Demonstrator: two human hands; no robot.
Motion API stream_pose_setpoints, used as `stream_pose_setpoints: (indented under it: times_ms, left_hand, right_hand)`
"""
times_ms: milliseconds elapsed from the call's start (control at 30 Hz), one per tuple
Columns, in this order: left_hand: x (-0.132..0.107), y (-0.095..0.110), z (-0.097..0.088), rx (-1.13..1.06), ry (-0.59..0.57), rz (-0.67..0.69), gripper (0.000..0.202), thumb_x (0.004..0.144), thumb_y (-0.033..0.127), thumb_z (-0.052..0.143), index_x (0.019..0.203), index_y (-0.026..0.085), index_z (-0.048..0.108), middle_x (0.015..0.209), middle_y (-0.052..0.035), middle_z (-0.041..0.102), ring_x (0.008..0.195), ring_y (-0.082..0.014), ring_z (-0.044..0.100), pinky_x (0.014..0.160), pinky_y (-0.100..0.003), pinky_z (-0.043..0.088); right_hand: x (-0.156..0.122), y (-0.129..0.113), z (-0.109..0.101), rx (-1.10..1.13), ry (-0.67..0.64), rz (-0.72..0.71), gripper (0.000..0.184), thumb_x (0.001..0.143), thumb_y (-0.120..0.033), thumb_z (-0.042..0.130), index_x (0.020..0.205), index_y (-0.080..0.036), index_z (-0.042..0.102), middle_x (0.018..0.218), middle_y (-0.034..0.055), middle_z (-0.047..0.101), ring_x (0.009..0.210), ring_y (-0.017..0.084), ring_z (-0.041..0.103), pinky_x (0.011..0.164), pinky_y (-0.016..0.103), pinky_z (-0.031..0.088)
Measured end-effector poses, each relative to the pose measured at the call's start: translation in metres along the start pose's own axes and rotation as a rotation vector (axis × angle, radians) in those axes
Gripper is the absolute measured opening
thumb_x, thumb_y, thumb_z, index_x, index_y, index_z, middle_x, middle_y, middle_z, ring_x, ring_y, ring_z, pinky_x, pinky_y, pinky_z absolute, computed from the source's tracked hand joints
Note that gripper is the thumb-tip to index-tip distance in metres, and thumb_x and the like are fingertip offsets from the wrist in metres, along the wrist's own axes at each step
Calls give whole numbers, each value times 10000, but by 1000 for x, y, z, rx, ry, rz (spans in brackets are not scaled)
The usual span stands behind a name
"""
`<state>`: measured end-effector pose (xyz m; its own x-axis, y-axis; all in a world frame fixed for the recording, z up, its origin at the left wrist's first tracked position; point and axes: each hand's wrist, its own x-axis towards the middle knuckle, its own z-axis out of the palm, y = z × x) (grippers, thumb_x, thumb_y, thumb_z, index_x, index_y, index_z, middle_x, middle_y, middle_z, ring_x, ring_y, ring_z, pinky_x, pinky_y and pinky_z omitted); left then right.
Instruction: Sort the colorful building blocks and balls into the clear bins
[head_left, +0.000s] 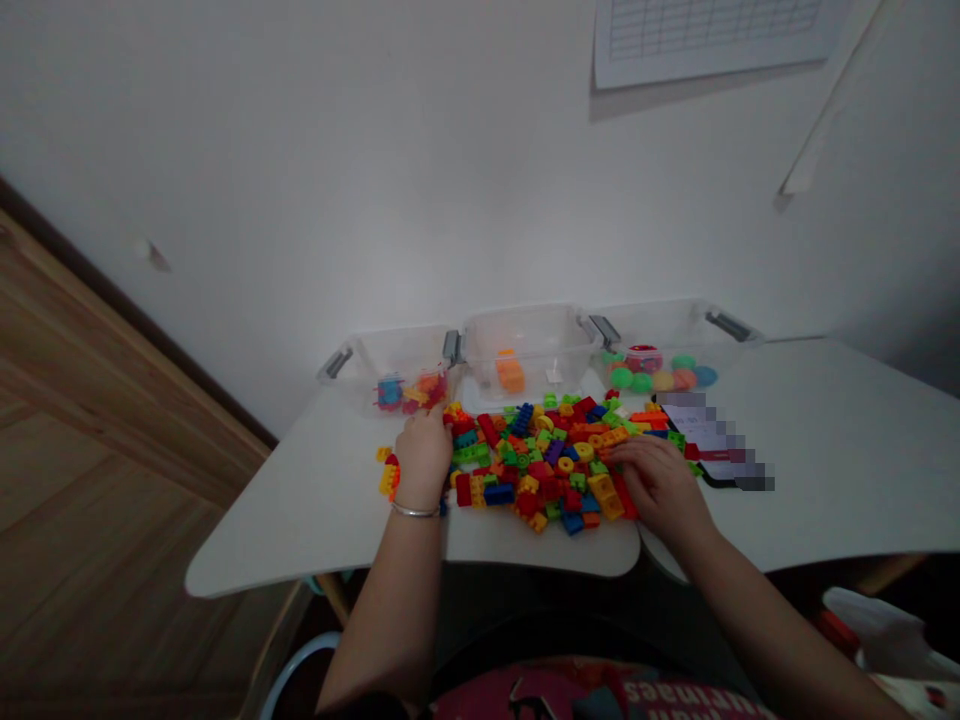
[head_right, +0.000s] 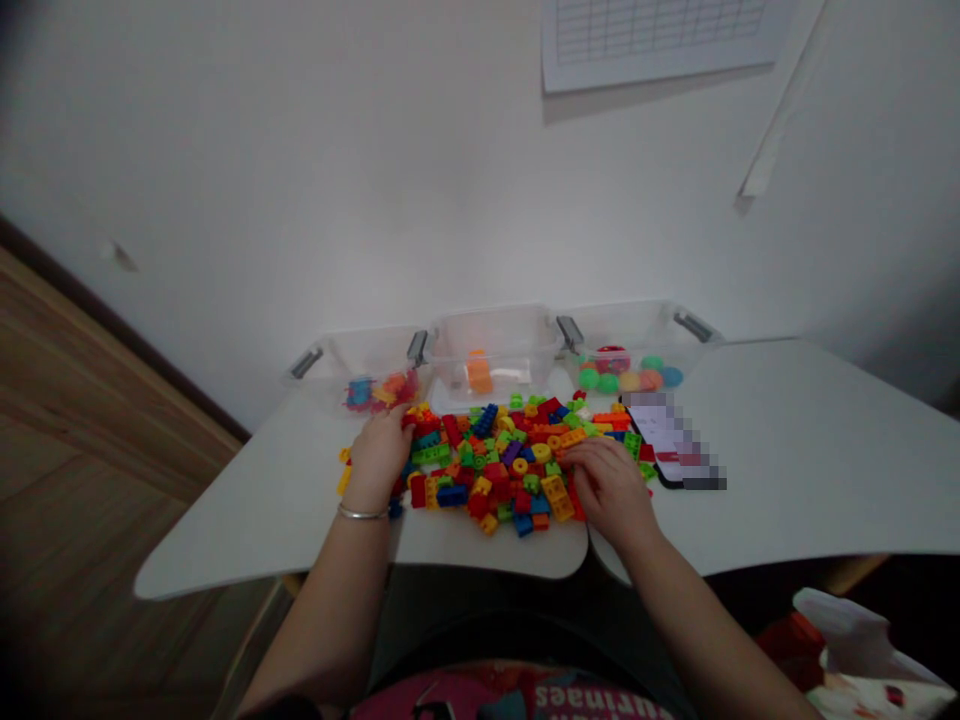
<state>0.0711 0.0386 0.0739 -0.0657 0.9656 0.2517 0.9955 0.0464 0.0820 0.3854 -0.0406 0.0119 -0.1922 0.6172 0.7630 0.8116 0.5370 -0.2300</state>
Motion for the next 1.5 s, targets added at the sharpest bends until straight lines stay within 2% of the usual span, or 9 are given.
stream_pose_setpoints:
  times_ms: [233,433,567,700,900,1000,1100,1267,1500]
  left_hand:
    - [4,-6,5,-171,72,66,273,883,192,552,1110,179,703,1043,-147,681,1006,-310,638,867,-440,525]
    - [12,-5,2,-430,219,169,365,819,125,595,1172,172,672,1079,-113,651,1057,-262,606,980,-418,489]
    - [16,-5,-1,-616,314,215,369,789,125,614,1146,197,678,1055,-83,626,1053,-233,601,969,-411,510]
    - [19,-8,-4,-787,416,181,315,803,184,619,1112,221,666,1097,-74,598,1041,-206,610,880,-369,558]
    - [35,-11,-14,-1326,700,46,294,766,219,669,1046,200,584,1023,-37,620,968,-166,649,891,-341,538]
    - [48,-15,-16,-1286,798,29,286,759,215,682,1026,198,579,1011,-28,604,935,-156,644,850,-321,540]
    - [59,-19,-13,-1107,817,47,286,744,217,706,1010,194,602,1026,-30,566,902,-151,621,801,-304,543]
    - [69,-24,-10,-694,734,47,251,783,184,675,1026,177,611,989,-42,573,946,-174,593,883,-322,508]
    - [68,-21,-10,-543,597,69,261,823,165,617,1082,198,620,1057,-58,603,915,-184,621,887,-328,498]
  right_hand:
    - [0,-1,0,12,-3,16,195,861,-107,496,889,-224,649,912,37,727,939,219,628,874,405,497]
    - [0,0,1,8,-3,20,191,861,-118,499,886,-228,653,909,37,729,935,222,636,870,410,499]
    - [0,0,0,13,-3,27,190,857,-108,503,881,-226,650,902,36,728,928,222,634,861,409,502]
    - [0,1,1,16,-3,19,186,855,-101,507,887,-219,648,908,39,725,929,217,628,864,405,503]
    - [-1,1,1,24,1,12,189,854,-93,510,890,-219,646,909,35,723,928,208,626,873,398,504]
    - [0,1,1,19,4,13,186,852,-96,515,888,-220,649,906,35,725,931,209,628,871,396,505]
    - [1,1,0,21,9,13,184,852,-104,514,883,-219,653,905,36,728,926,210,635,870,399,508]
    - [1,0,0,38,-2,43,186,853,-122,510,875,-226,663,909,40,732,926,219,645,872,420,511]
    - [0,0,0,52,-16,80,195,851,-140,506,865,-235,676,911,44,735,930,228,653,890,440,506]
